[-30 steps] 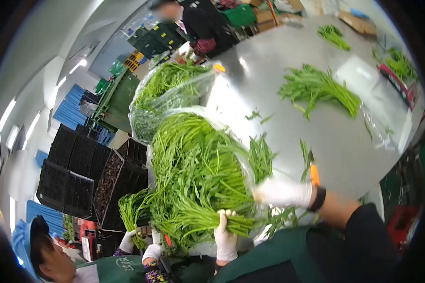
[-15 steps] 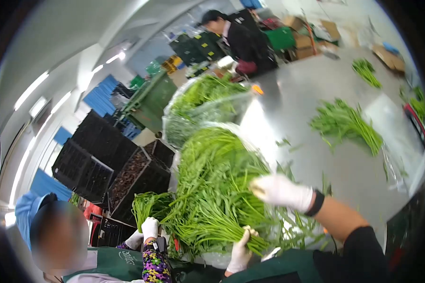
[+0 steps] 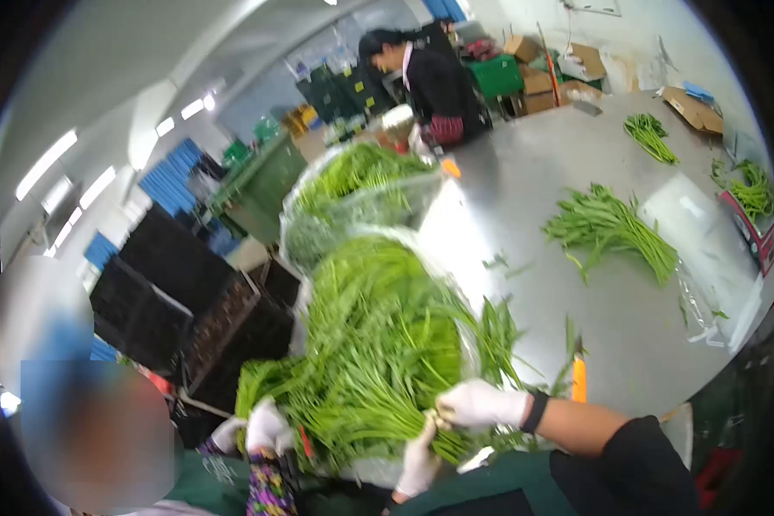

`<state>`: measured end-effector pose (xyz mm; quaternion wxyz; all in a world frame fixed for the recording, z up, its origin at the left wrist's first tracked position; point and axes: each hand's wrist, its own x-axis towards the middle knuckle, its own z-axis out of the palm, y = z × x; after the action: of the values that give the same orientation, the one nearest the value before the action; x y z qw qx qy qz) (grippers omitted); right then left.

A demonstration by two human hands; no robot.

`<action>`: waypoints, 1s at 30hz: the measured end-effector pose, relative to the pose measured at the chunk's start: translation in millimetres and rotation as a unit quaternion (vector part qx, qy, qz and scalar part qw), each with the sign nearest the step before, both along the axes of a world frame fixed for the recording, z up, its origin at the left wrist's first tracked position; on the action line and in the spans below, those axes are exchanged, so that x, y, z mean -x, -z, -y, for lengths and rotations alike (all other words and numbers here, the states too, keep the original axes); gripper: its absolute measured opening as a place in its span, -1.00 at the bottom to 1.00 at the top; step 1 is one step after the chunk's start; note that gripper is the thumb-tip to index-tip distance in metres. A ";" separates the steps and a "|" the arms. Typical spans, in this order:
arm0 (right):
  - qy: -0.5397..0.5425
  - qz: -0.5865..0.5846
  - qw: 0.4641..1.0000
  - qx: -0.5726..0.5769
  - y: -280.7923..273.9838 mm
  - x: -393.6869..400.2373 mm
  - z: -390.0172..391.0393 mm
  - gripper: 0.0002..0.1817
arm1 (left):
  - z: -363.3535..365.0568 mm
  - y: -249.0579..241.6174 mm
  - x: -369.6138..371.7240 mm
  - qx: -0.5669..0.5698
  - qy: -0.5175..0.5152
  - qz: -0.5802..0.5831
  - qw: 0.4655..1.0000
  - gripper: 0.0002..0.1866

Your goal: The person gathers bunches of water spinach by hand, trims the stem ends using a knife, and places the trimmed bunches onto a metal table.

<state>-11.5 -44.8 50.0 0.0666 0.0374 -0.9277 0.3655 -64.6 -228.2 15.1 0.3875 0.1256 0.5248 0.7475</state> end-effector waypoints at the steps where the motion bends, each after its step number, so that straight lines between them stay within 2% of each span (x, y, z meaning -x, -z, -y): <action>1: -0.004 0.017 1.000 -0.014 -9.4 2.2 0.1 -0.78 | -3.2 3.5 -3.1 0.013 -0.036 -0.074 0.997 -0.76; 2: -0.017 0.003 0.999 -0.033 -9.1 6.0 -0.6 -0.78 | -2.3 -10.8 -1.4 0.007 -0.021 -0.008 1.000 -0.79; 3: -0.016 0.013 0.999 0.044 -20.5 7.1 3.8 -0.75 | -0.9 -14.5 -3.2 -0.031 -0.030 0.089 0.995 -0.81; 4: -0.012 0.076 0.995 0.070 -41.7 7.2 4.2 -0.74 | -2.0 -6.7 -0.8 -0.080 -0.038 0.104 0.991 -0.83; 5: -0.004 0.133 0.976 0.172 -55.4 8.4 7.6 -0.78 | -0.7 -3.2 -1.0 -0.085 -0.049 0.107 0.989 -0.86; 6: 0.004 0.148 0.970 0.192 -56.3 11.9 9.4 -0.85 | -3.2 -7.9 -2.1 -0.113 -0.068 0.151 0.980 -0.86; 7: 0.003 0.121 0.967 0.222 -54.3 13.8 10.2 -0.87 | -1.3 -3.4 -1.4 -0.109 -0.068 0.136 0.982 -0.83; 11: -0.002 0.126 0.968 0.216 -58.3 22.8 19.5 -0.87 | 5.0 -1.8 -4.7 -0.112 -0.051 0.124 0.985 -0.77; 15: 0.015 0.086 0.983 0.161 -60.9 35.1 28.0 -0.83 | 4.0 -2.2 -4.3 -0.124 -0.049 0.131 0.982 -0.78; 17: 0.057 0.086 0.970 0.220 -58.7 41.4 32.8 -0.79 | 4.6 -1.0 -4.3 -0.114 -0.053 0.132 0.983 -0.82; 18: 0.072 0.121 0.955 0.260 -65.5 43.7 34.7 -0.75 | 4.8 2.7 -4.1 -0.109 -0.053 0.121 0.985 -0.84; 19: 0.081 0.160 0.951 0.250 -77.1 46.5 35.0 -0.72 | 5.7 -1.4 -5.0 -0.083 -0.055 0.147 0.984 -0.83; 20: 0.082 0.072 0.983 0.146 -47.6 56.1 34.4 -0.68 | 6.1 -1.1 -4.9 -0.086 -0.053 0.119 0.988 -0.83; 21: 0.100 0.093 0.982 0.132 -49.7 58.7 35.9 -0.68 | 8.5 8.5 -1.8 -0.084 -0.029 0.123 0.989 -0.82; 22: 0.099 0.044 0.989 0.098 -38.0 62.5 36.2 -0.70 | 8.1 8.6 -3.6 -0.065 -0.057 0.156 0.984 -0.81; 23: 0.089 0.043 0.990 0.103 -35.9 63.1 34.6 -0.71 | 5.6 7.1 -2.9 -0.110 -0.040 0.128 0.985 -0.80; 24: 0.086 0.030 0.991 0.097 -30.2 63.3 33.6 -0.73 | 7.6 16.3 -0.1 -0.091 -0.033 0.146 0.985 -0.76; 25: 0.086 0.068 0.987 0.121 -35.2 61.6 33.0 -0.75 | 6.2 14.4 -1.6 -0.103 -0.048 0.144 0.983 -0.78; 27: 0.087 0.031 0.989 0.118 -32.3 60.8 32.1 -0.77 | 6.5 13.4 -3.2 -0.090 -0.060 0.136 0.985 -0.77; 29: 0.101 -0.072 0.985 0.120 -21.5 59.8 31.8 -0.81 | 6.7 0.7 -5.5 -0.056 -0.045 0.098 0.993 -0.83; 30: 0.107 0.028 0.970 0.218 -42.1 52.4 31.1 -0.83 | 6.9 1.5 -5.5 -0.072 -0.043 0.142 0.986 -0.83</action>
<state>-63.8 -75.8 92.1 0.0860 -0.0882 -0.8255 0.5508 -59.1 -235.1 13.6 0.4153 0.0229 0.4145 0.8095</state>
